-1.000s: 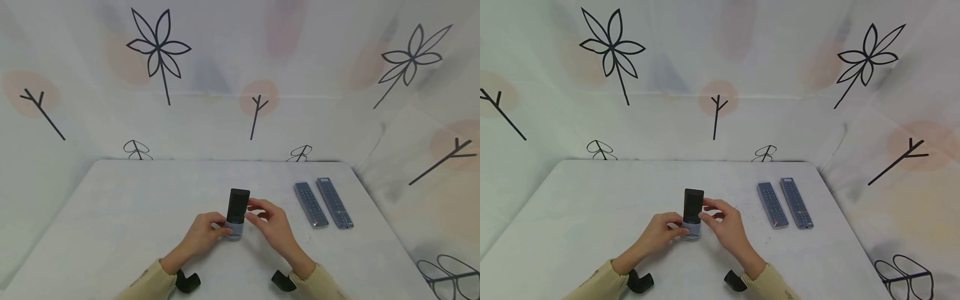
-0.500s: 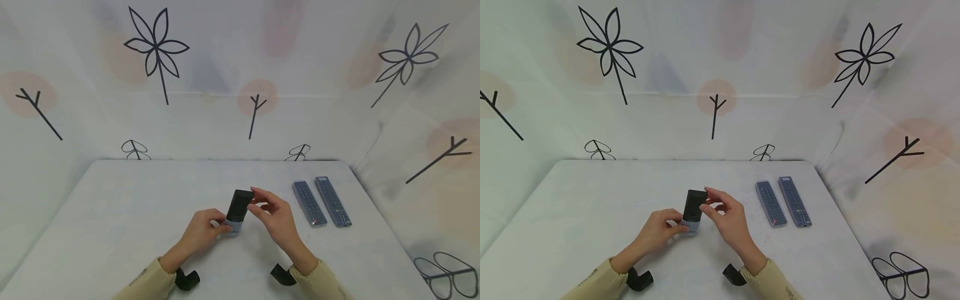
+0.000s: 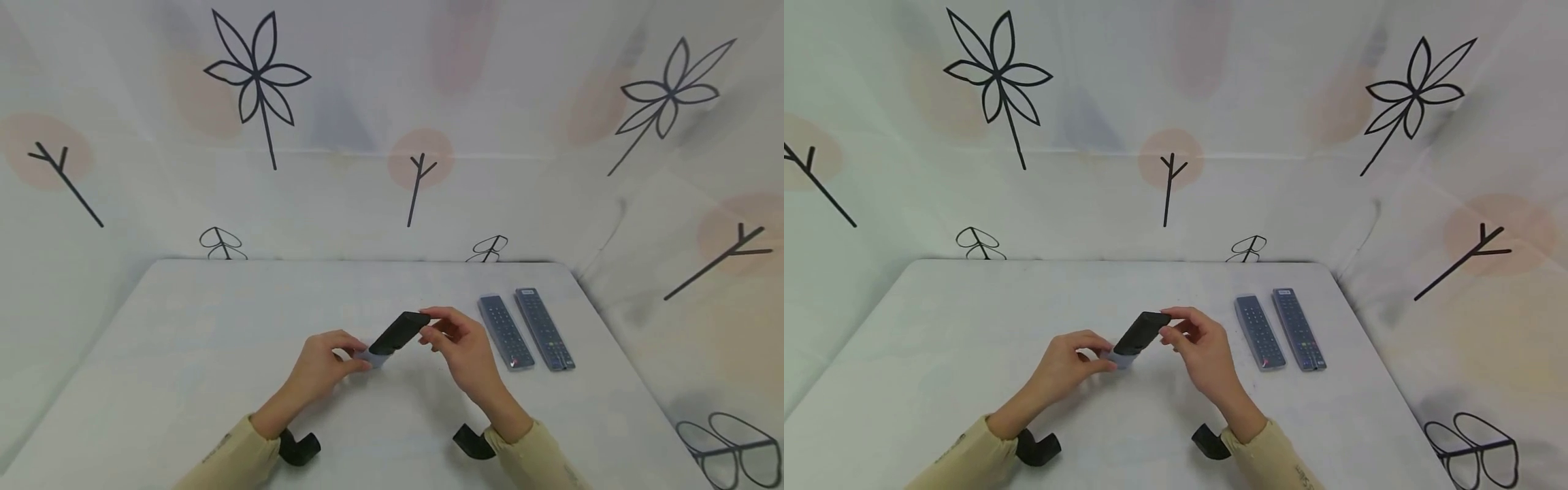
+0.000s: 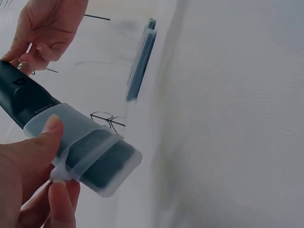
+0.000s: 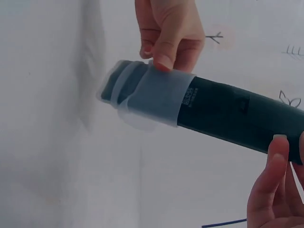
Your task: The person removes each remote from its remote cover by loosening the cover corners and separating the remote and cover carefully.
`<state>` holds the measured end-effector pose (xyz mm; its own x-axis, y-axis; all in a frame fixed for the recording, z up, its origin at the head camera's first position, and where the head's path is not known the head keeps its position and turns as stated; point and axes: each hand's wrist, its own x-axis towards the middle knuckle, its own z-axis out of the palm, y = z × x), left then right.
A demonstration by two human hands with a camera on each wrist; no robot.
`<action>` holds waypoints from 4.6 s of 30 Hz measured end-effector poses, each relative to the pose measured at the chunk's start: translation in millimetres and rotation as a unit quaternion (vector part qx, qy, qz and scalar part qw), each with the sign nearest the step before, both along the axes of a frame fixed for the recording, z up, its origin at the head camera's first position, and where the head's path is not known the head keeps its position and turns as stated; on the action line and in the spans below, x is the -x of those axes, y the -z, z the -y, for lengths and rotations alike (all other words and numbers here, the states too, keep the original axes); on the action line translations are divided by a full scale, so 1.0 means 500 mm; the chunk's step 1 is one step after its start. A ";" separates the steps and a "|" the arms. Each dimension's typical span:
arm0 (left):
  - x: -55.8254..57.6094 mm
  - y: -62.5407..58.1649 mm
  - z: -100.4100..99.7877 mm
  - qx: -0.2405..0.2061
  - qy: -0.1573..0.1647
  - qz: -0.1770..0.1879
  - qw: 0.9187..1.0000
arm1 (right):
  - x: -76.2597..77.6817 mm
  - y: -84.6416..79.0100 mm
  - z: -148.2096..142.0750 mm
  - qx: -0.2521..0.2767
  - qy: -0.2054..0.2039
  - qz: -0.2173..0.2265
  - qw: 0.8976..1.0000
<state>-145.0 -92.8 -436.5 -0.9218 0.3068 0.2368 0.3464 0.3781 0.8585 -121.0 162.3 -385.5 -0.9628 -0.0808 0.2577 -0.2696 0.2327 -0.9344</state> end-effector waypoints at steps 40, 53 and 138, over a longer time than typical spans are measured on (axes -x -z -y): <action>0.000 -0.037 0.029 -0.144 -0.139 -0.089 0.976 | 0.000 0.031 -0.047 0.151 -0.139 0.273 0.940; -0.022 -0.061 0.017 -0.158 -0.137 -0.093 0.974 | -0.002 0.041 -0.047 0.181 -0.164 0.319 0.916; 0.029 -0.024 0.056 -0.118 -0.122 0.199 0.965 | -0.029 0.059 -0.046 0.065 -0.170 0.224 0.957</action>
<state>-159.4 -120.6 -424.5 -0.9922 0.0502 -0.1141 -0.1031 0.1842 0.9775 -106.3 185.4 -415.0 -0.9025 -0.4052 -0.1457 0.1257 0.0757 -0.9892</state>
